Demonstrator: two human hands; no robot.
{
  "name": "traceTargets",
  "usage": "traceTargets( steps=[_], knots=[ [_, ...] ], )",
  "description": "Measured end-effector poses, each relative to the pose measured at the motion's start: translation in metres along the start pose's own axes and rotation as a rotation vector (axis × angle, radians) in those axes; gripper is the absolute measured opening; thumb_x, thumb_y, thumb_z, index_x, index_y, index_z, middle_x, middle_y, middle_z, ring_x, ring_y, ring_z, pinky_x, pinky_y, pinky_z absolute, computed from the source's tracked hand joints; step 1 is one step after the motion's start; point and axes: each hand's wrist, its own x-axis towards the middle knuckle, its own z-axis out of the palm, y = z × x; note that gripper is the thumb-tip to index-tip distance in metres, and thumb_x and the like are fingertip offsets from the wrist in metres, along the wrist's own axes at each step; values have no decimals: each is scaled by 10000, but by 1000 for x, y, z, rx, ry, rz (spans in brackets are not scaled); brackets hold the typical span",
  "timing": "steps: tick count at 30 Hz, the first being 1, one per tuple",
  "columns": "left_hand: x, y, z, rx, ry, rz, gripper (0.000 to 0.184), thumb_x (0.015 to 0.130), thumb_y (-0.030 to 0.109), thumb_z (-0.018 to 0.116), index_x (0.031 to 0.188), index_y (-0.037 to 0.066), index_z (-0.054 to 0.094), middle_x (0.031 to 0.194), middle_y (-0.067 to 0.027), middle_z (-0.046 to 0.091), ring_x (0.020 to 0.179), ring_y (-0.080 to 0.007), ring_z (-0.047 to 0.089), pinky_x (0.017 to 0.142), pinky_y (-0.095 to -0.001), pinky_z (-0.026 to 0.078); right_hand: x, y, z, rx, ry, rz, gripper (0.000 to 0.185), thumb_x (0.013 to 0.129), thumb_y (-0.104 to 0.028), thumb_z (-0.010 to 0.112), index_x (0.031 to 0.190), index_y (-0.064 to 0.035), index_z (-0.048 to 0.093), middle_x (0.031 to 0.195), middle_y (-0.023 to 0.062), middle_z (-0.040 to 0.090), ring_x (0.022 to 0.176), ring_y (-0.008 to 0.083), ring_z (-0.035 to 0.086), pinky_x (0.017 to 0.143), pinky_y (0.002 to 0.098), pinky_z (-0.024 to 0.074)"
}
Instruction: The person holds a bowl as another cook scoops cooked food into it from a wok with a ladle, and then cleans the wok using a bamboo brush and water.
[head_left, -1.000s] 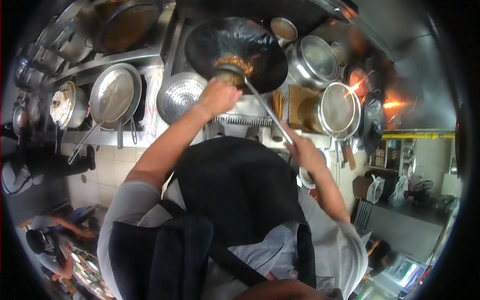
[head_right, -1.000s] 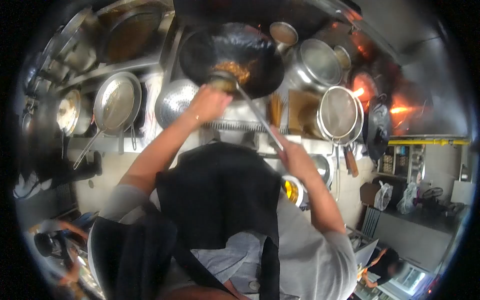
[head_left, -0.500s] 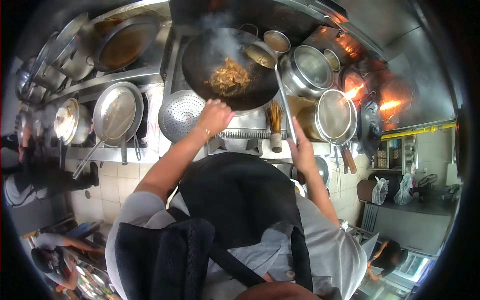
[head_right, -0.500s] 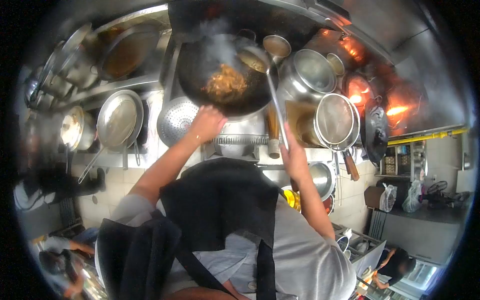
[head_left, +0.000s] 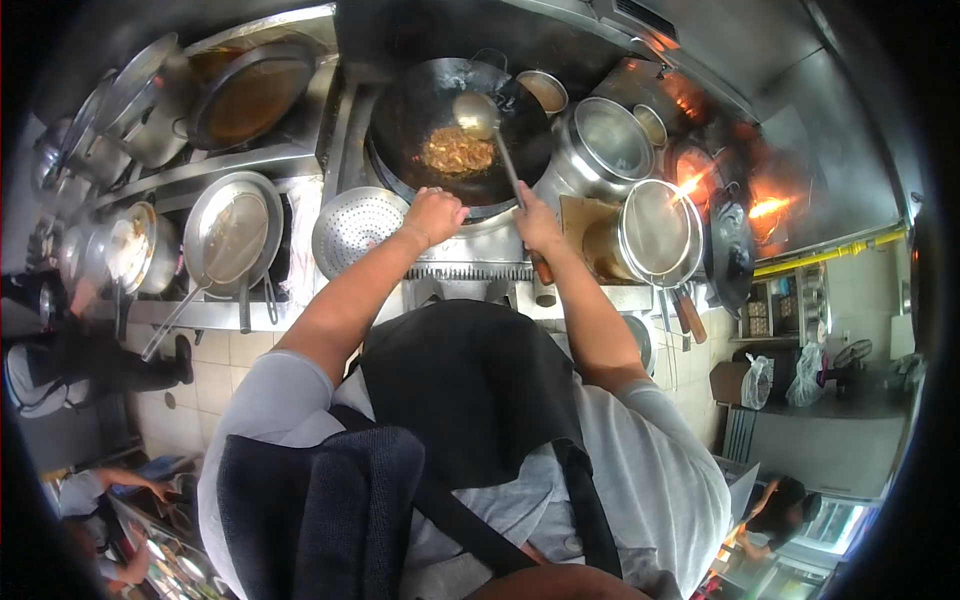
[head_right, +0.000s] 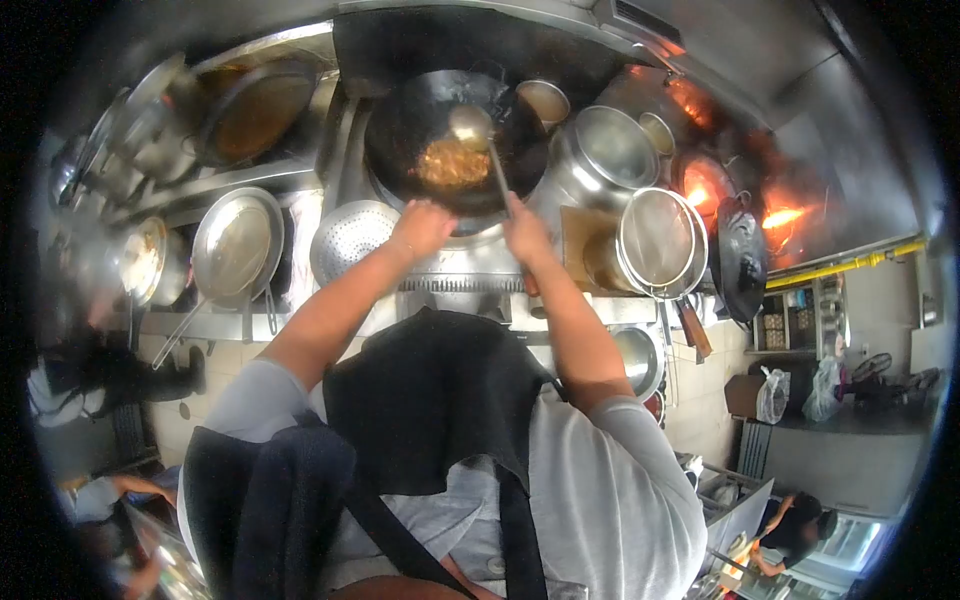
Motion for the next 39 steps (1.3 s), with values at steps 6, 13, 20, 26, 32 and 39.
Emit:
traceTargets(
  steps=[6,13,20,26,32,39],
  knots=[
    [3,0,1,-46,-54,-55,376,1029,377,570,950,80,787,1053,-106,759,1115,-294,665,989,-469,465,-62,-17,-39,-499,-14,-285,700,940,-76,619,1600,-239,451,974,327,702,946,503,688,873,572,540],
    [4,1,-2,-50,-74,-52,384,1031,385,559,958,83,786,1068,-102,758,1116,-288,667,1023,-478,464,-137,12,-88,-327,69,-269,682,905,-6,631,1542,-231,542,1061,317,706,981,496,690,894,545,546],
    [6,1,-2,-17,-117,-31,394,1033,388,557,950,80,789,1056,-107,763,1106,-291,676,991,-484,468,-113,52,-66,-405,16,-293,680,929,-88,633,1569,-278,503,989,311,711,927,487,704,884,550,553],
    [6,-3,2,-46,-125,-6,420,1054,391,533,954,76,793,1044,-120,767,1102,-308,680,988,-490,464,-48,35,-56,-104,201,-205,637,967,-65,612,1582,-172,486,1329,261,685,1220,411,678,1027,434,528],
    [8,-2,-1,-58,-175,-32,426,1061,394,524,982,71,792,1086,-129,767,1124,-314,679,1000,-494,459,-9,11,-9,-25,155,-64,629,993,-108,619,1598,-169,461,1199,256,729,912,336,746,864,423,581],
    [7,-4,2,-49,-135,-14,423,1056,396,529,984,74,793,1083,-126,771,1106,-316,688,991,-492,466,-50,12,-25,-112,126,-393,618,998,-129,633,1594,-172,476,1175,231,747,916,319,742,915,415,560]
  ],
)
